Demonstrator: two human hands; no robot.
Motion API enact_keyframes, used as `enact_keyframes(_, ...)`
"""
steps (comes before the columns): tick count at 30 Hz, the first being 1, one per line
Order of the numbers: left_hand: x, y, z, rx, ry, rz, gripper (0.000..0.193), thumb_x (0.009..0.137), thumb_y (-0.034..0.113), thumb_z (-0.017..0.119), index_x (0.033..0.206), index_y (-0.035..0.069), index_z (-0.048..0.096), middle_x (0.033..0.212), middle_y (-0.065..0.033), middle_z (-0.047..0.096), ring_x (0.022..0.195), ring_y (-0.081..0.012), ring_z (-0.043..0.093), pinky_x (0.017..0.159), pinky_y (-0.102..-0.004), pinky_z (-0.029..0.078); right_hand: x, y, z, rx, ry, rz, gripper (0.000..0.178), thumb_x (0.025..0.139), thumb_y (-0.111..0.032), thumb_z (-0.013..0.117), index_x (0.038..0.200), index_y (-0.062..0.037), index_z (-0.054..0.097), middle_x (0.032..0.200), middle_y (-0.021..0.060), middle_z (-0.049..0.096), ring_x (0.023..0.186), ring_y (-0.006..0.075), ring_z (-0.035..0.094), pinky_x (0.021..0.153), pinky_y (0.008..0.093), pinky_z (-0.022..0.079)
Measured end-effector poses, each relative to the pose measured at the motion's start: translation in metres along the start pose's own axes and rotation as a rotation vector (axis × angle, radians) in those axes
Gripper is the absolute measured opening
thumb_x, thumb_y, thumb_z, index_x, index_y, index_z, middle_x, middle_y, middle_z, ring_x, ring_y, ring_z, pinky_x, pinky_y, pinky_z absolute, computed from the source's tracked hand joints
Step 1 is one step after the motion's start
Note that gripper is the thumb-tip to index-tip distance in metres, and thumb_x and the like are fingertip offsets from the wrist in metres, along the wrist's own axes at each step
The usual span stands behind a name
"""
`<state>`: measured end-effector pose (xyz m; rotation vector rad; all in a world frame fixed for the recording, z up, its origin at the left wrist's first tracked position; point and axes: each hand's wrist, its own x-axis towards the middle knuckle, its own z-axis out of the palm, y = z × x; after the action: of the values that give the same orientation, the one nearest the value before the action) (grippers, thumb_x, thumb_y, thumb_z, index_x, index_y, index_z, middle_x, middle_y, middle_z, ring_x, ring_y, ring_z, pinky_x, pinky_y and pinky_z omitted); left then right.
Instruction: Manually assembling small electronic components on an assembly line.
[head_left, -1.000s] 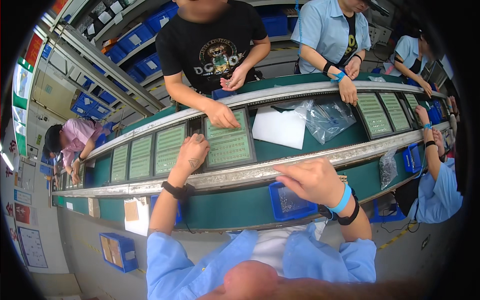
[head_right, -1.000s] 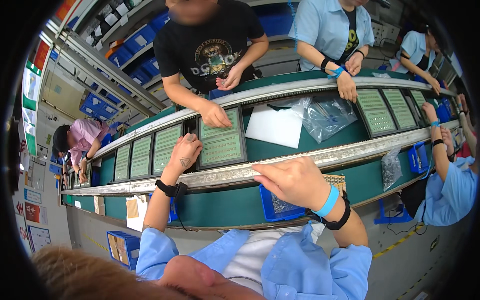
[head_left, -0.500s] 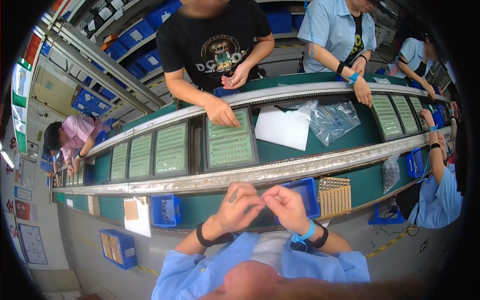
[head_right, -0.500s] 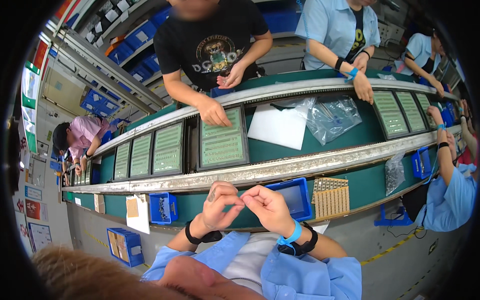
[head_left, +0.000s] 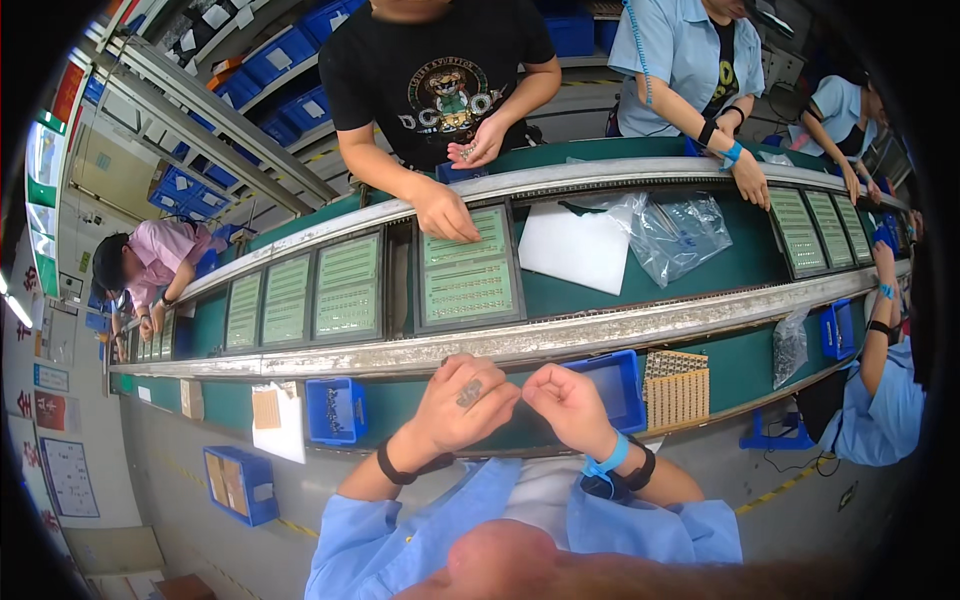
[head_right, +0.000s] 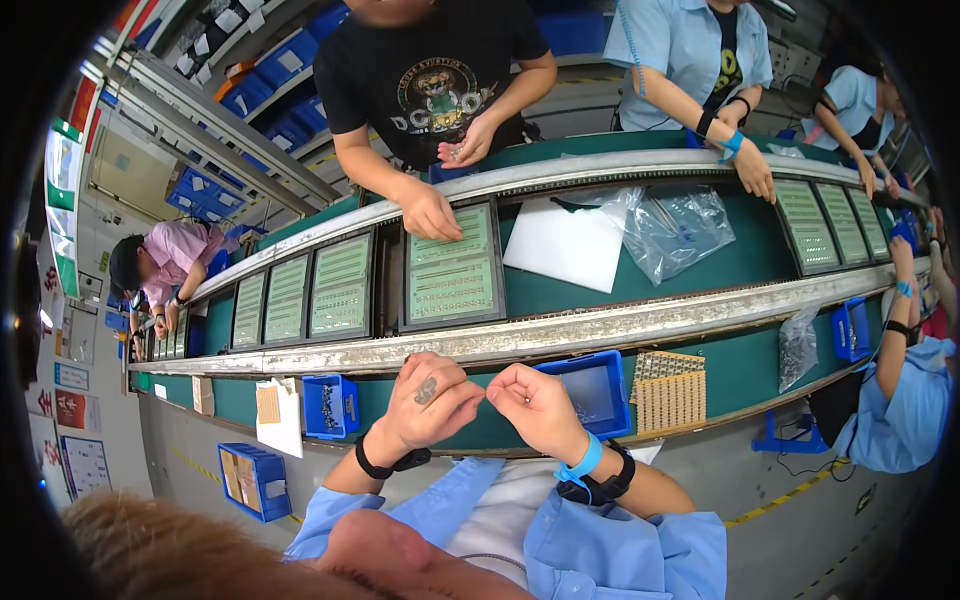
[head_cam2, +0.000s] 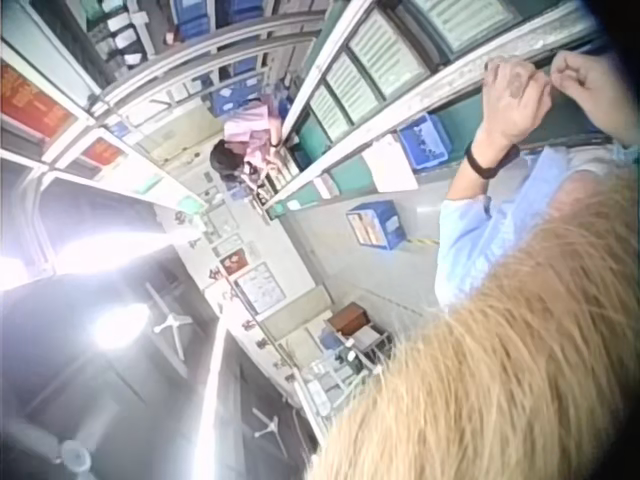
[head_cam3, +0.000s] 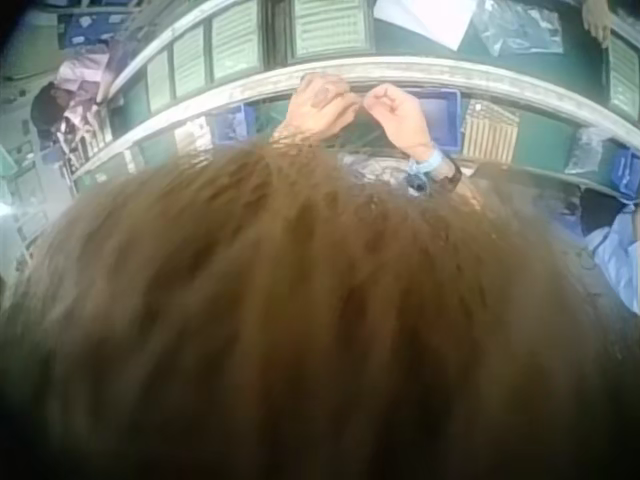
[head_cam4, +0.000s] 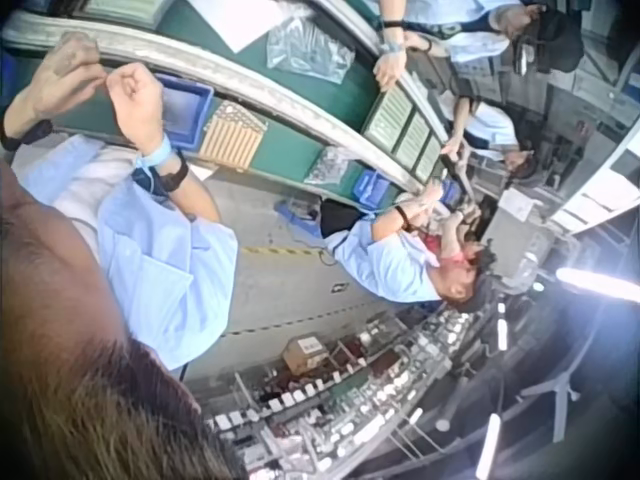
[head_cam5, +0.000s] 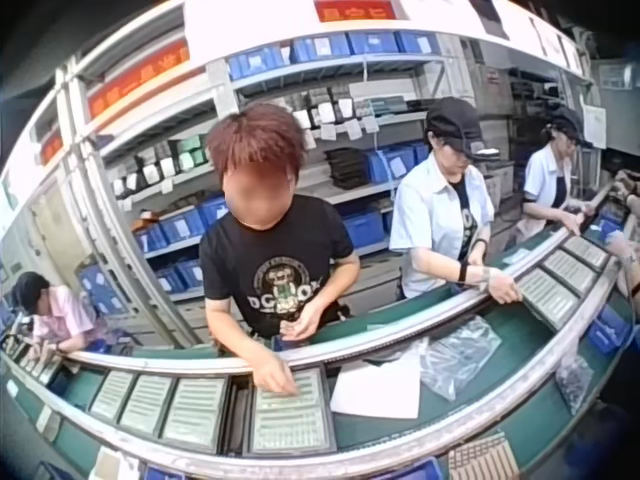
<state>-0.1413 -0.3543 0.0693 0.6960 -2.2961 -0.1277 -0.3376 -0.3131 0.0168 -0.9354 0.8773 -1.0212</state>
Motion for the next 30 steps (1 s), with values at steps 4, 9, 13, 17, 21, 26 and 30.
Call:
enact_keyframes(4,-0.001,-0.033,-0.016,0.168,-0.051,0.002,0.027,0.068,0.001,0.082,0.09,0.009,0.067,0.09,-0.0053,0.061,0.089,-0.0276,0.061,0.081,-0.0423,0.049,-0.001,-0.015,0.0,-0.107,0.016,0.011,0.014,0.101,-0.004,0.064,0.114,0.0004,0.067,0.076,-0.0089,0.059,0.066,-0.0033,0.044,0.059,0.0167,0.034)
enact_keyframes(9,-0.015,-0.125,-0.012,0.298,-0.039,-0.276,0.013,0.081,0.003,0.076,0.09,0.007,0.068,0.09,-0.0074,0.061,0.09,-0.0296,0.061,0.081,-0.0424,0.046,-0.006,-0.017,-0.019,-0.086,0.035,-0.016,0.022,0.101,-0.004,0.064,0.122,0.0006,0.068,0.074,-0.0104,0.059,0.067,-0.0037,0.044,0.06,0.0156,0.034)
enact_keyframes(13,-0.022,-0.144,0.003,0.306,-0.098,-0.312,0.009,0.085,0.005,0.074,0.091,0.007,0.068,0.091,-0.0081,0.06,0.092,-0.0307,0.06,0.081,-0.0428,0.046,-0.014,-0.023,-0.031,-0.105,0.067,-0.031,0.019,0.102,-0.005,0.063,0.119,0.001,0.068,0.075,-0.0099,0.06,0.067,-0.0035,0.045,0.061,0.0153,0.034)
enact_keyframes(17,-0.027,-0.15,0.012,0.342,-0.129,-0.324,0.008,0.086,0.006,0.074,0.092,0.006,0.069,0.091,-0.0078,0.06,0.092,-0.0306,0.059,0.08,-0.043,0.046,-0.018,-0.018,-0.039,-0.115,0.111,-0.048,0.018,0.102,-0.004,0.063,0.118,0.0015,0.069,0.077,-0.0096,0.06,0.068,-0.0031,0.046,0.06,0.0163,0.035)
enact_keyframes(21,-0.028,-0.151,0.016,0.351,-0.133,-0.338,0.008,0.086,0.007,0.074,0.092,0.006,0.069,0.091,-0.0073,0.059,0.092,-0.0302,0.059,0.081,-0.0426,0.046,-0.02,-0.013,-0.041,-0.092,0.112,-0.038,0.016,0.101,-0.006,0.064,0.115,0.0009,0.07,0.078,-0.0062,0.063,0.07,-0.0033,0.047,0.06,0.0167,0.036)
enact_keyframes(26,-0.028,-0.153,0.015,0.366,-0.136,-0.329,0.007,0.086,0.007,0.075,0.091,0.006,0.07,0.091,-0.0066,0.06,0.092,-0.0295,0.059,0.08,-0.042,0.046,-0.022,-0.028,-0.046,-0.553,0.06,0.113,0.014,0.098,-0.007,0.067,0.11,-0.0004,0.07,0.079,0.0009,0.066,0.067,0.0054,0.056,0.061,0.0224,0.043)
enact_keyframes(30,-0.03,-0.155,0.016,0.388,-0.144,-0.308,0.006,0.085,0.008,0.074,0.09,0.009,0.069,0.092,-0.0051,0.059,0.091,-0.0278,0.059,0.08,-0.041,0.048,-0.027,-0.019,-0.052,-0.979,0.025,-0.132,0.014,0.094,-0.007,0.067,0.106,-0.0007,0.07,0.086,0.0113,0.067,0.076,0.0241,0.066,0.071,0.0342,0.053)
